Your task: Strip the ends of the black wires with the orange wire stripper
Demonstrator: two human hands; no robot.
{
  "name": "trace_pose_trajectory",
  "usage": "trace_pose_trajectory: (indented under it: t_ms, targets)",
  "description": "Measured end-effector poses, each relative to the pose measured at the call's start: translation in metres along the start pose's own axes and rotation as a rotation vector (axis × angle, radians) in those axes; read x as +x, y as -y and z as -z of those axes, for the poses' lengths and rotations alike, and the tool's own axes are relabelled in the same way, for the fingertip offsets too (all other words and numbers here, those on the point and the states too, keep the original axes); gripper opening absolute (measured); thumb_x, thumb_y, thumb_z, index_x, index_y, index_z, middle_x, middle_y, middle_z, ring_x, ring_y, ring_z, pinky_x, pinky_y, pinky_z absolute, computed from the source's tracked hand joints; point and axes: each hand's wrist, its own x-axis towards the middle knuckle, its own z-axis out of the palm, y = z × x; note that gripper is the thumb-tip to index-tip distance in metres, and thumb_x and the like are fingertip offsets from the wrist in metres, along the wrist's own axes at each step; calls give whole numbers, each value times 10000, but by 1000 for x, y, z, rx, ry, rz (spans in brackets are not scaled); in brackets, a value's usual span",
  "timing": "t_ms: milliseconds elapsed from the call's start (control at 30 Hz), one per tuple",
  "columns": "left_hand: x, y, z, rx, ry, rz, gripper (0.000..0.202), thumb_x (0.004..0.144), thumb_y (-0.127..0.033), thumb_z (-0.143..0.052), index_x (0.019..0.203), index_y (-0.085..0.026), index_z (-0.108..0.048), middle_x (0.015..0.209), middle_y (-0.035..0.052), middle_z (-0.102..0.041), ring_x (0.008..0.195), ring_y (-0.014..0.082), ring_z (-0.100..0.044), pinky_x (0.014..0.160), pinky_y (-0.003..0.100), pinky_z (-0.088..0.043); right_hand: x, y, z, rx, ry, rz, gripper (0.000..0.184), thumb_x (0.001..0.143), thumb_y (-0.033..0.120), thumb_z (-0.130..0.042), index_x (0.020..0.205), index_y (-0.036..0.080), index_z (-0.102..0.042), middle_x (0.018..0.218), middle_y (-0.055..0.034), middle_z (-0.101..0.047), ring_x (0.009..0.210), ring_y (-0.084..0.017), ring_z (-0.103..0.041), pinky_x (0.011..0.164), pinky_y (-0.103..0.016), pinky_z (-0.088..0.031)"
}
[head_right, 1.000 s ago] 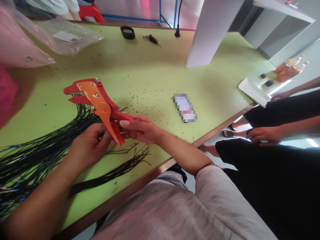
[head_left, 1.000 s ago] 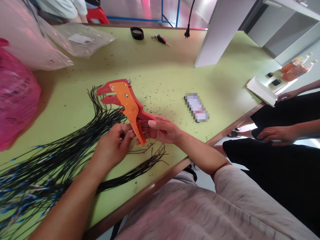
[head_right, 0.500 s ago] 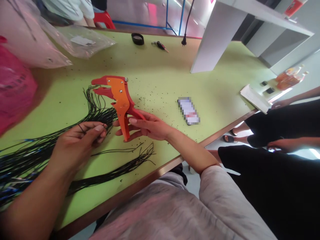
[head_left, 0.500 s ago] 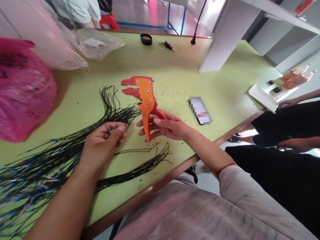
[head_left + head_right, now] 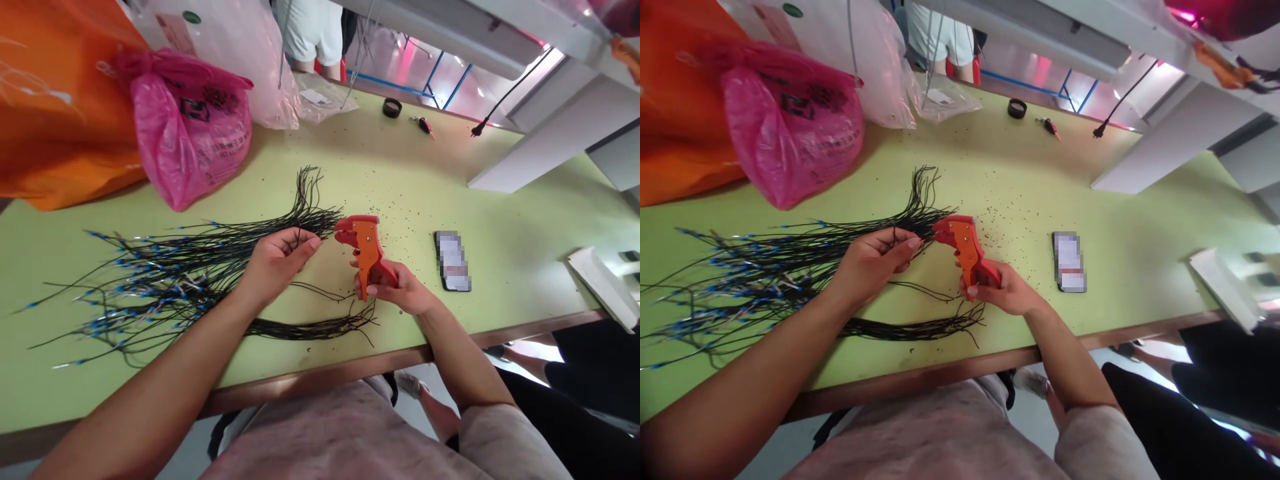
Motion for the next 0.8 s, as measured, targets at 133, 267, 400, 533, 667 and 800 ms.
trace_pose_trajectory:
  t_ms: [133,267,400,533,667,800]
  targets:
    - [-1,4,3,20,30,-47,374,696,-485,-900,829,-179,-731,603,-52,-555,521,81,-397,492,220,-293,1,-3,-1,34,37,-29,373,965,342,-855,1251,150,-713,1053,-91,-716,903,-184,-701,880,-360,-599]
    - [-5,4,1,36,75,-103,350,737,-481,-891,832,-182,-735,617,-50,-557,534,84,-400,496,225,-301,4,-9,-4,68,75,-14,386,953,349,-866,1236,138,-709,1009,-78,-733,863,-175,-699,824,-330,-603]
    - [-8,2,1,35,85,-121,325,753,-458,-891,833,-184,-736,649,-34,-605,549,88,-432,510,224,-328,6,-10,-8,88,87,14,338,975,312,-842,1229,136,-707,958,-60,-732,818,-165,-690,781,-311,-586]
    - [-8,0,1,58,82,-134,321,756,-459,-885,822,-180,-742,699,-10,-654,584,98,-481,532,222,-366,6,-8,-10,86,84,-2,306,978,320,-841,1194,144,-712,944,-52,-725,789,-160,-693,753,-301,-582]
    - [-8,-2,2,95,95,-147,311,774,-460,-866,800,-180,-733,654,-20,-623,558,96,-447,506,222,-348,6,-7,-9,86,89,1,301,985,343,-835,1172,143,-711,929,-46,-703,775,-161,-693,731,-303,-578]
    - [-10,-4,3,121,114,-177,325,800,-475,-839,773,-180,-706,629,-29,-594,539,90,-413,491,218,-326,6,-5,-10,60,78,23,267,1010,348,-805,1146,144,-702,896,-40,-697,756,-161,-681,718,-312,-571]
